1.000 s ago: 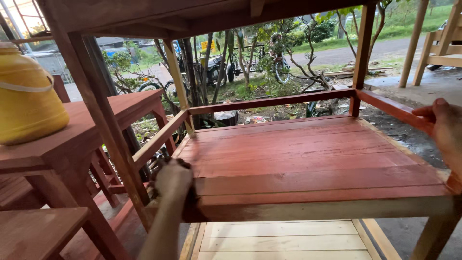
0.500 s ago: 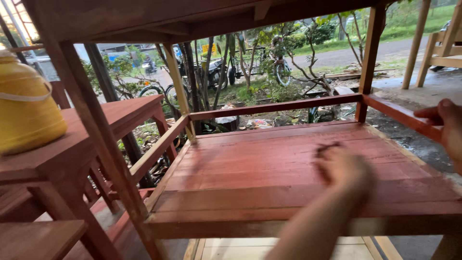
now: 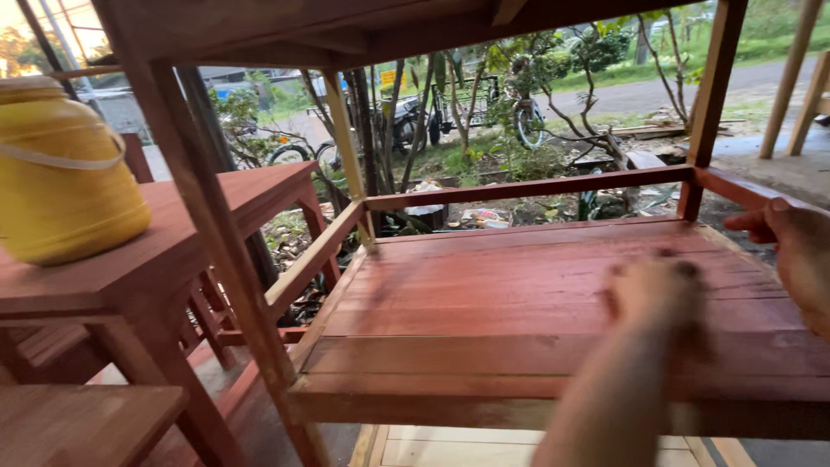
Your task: The person wipes reddish-brown wood stain onto unfinished wooden furniture frames using a cloth. They dip the cloth into a container of stain, then rub it across the tabletop surfaces, edges, and rails of the furniture pieces, coating the raw wood.
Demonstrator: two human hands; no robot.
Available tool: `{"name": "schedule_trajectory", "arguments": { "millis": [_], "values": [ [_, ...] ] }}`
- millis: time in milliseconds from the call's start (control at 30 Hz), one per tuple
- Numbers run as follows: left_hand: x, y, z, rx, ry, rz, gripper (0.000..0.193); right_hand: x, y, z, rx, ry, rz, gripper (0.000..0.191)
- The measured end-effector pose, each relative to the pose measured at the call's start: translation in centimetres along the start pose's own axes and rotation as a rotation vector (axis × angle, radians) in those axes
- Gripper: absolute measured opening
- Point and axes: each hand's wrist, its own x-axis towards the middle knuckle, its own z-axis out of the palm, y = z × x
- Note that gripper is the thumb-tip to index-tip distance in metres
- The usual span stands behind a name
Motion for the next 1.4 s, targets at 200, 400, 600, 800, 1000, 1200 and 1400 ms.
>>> {"name": "schedule_trajectory", "arguments": {
  "millis": [200, 400, 600, 800, 1000, 1200, 1400],
  "values": [
    [-4.1, -22.0, -4.1, -0.179, 0.081, -0.388, 0.023, -0.9, -6.0, 4.5, 0.099, 0.009, -0.015, 0.046],
    [-14.4, -33.8, -16.3, -0.008, 0.082, -0.71, 0.032, 1.6, -5.2, 7.9, 0.25, -0.035, 0.037, 0.049],
    [-16.1, -32.5, -19.7, 0.168, 0.161, -1.135, 0.036, 5.0, -4.9, 7.3, 0.145, -0.026, 0.121, 0.047],
    [-14.4, -31.3, -17.3, 0.012, 0.404, -0.975, 0.044, 8.2, -5.3, 8.1, 0.204, -0.02, -0.009, 0.04],
    [-11.3, -27.5, -14.8, 0.307, -0.057, -0.922, 0.043, 9.4, -5.0, 10.9, 0.198, -0.117, 0.154, 0.046],
    [-5.7, -23.2, -8.5, -0.024, 0.159, -0.671, 0.034, 6.8, -5.8, 14.9, 0.053, -0.365, 0.235, 0.047],
    [-3.0, -27.8, -4.7, -0.599, 0.521, -0.516, 0.027, 4.5, -4.8, 20.8, -0.099, -0.665, 0.208, 0.046]
  ]
}}
